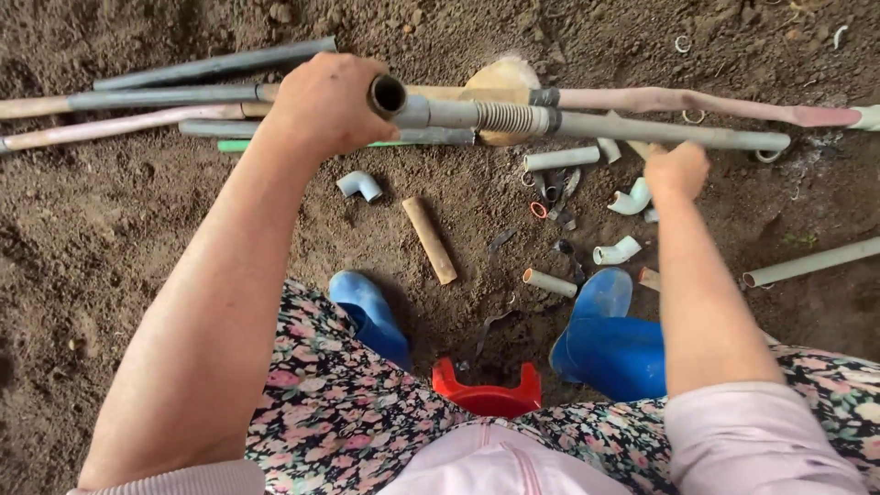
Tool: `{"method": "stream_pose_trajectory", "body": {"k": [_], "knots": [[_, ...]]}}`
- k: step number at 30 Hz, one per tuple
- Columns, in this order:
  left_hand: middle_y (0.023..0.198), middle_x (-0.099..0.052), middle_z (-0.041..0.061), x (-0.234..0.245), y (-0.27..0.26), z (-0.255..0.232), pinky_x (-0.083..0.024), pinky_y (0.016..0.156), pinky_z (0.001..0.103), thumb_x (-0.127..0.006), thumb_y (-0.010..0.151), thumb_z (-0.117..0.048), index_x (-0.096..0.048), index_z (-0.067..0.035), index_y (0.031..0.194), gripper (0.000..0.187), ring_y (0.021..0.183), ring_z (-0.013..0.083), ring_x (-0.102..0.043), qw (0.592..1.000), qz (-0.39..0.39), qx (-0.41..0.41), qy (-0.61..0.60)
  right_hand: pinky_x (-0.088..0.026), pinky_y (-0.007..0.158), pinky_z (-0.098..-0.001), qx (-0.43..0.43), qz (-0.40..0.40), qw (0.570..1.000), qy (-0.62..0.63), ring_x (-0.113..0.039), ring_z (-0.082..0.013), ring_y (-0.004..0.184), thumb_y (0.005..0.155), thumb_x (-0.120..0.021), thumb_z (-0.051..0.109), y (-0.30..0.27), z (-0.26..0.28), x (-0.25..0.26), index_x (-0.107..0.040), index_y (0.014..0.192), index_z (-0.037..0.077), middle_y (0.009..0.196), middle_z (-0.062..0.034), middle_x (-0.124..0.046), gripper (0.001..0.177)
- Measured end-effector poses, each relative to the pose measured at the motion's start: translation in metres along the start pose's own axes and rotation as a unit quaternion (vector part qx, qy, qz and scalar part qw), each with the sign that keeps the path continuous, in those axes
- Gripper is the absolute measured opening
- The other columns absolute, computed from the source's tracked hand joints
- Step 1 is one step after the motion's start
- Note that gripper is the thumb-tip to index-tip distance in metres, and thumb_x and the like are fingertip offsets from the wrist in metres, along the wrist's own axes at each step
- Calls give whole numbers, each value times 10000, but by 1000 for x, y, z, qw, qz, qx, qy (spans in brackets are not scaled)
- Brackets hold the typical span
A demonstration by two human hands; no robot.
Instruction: The person sits on a small red stool on the ground and assembles a long pipe by connecting several sections. They use black tape to secure the joints between the pipe segments. The person handles various pipe pieces, including straight sections and elbows, lying on the dirt surface.
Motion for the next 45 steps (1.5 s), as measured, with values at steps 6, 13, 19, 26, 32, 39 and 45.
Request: {"method": "stream_pose_trajectory", "body": {"k": [6, 13, 19, 26, 32, 39, 45], "knots": [[1005, -670, 30, -4, -1, -6, -511, 801, 360, -758, 748, -268, -629, -199, 1129, 408, 889, 188, -599, 999, 31, 15, 8, -359, 929, -488, 113, 66, 981, -142, -528, -404, 1018, 940, -516, 252, 19, -11, -65, -622, 1174, 107, 1052, -197, -598, 294], [1062, -664, 38, -3, 0, -7, -504, 865, 352, -752, 752, -203, -605, -172, 1140, 416, 957, 205, -597, 999, 25, 10, -30, -507, 726, -476, 103, 107, 971, -189, -612, -373, 907, 1028, -362, 322, 21, -6, -72, -613, 1061, 41, 979, -182, -651, 379], [1011, -661, 17, -2, -3, -8, -558, 761, 282, -746, 735, -186, -611, -182, 1096, 386, 882, 168, -615, 999, 15, -3, -51, -517, 641, -516, 147, 106, 967, -177, -591, -407, 925, 967, -534, 215, 9, -15, -86, -447, 1102, -48, 1021, -228, -578, 308], [1044, -658, 7, -8, 6, -1, -532, 818, 324, -765, 708, -188, -609, -184, 1116, 437, 930, 170, -602, 997, -10, -27, -68, -487, 597, -510, -7, 116, 991, -63, -573, -354, 797, 873, -534, 138, -74, -1, -67, -404, 1301, 11, 1004, -195, -576, 465], [1123, -644, 32, 3, 5, -8, -465, 946, 352, -767, 712, -144, -593, -135, 1111, 435, 1025, 191, -583, 986, -20, -38, -161, -474, 561, -295, 259, 105, 941, 193, -548, -137, 623, 811, -624, 126, -161, 128, -38, -556, 774, 123, 691, 3, -582, 78], [1098, -642, 47, 2, 5, -8, -491, 928, 321, -742, 720, -112, -591, -146, 1097, 408, 995, 191, -594, 984, -20, -46, -168, -539, 553, -200, 428, 211, 783, 400, -598, -147, 661, 964, -561, -11, -228, 248, 135, -530, 962, 1, 830, -96, -585, 34], [970, -680, 101, 0, 15, -11, -440, 715, 414, -778, 659, -246, -656, -134, 1016, 393, 885, 276, -605, 972, -125, -177, -95, -449, 652, -333, 328, 399, 842, -156, -585, -192, 745, 780, -683, 369, -214, 188, 14, -645, 910, 64, 857, -74, -639, 334]]}}
Point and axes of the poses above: each hand's wrist, its own y-axis towards the middle knuckle, its own x-axis out of the back of the hand, z = x × y, the point moved 8 cm from there along y, towards the middle knuckle
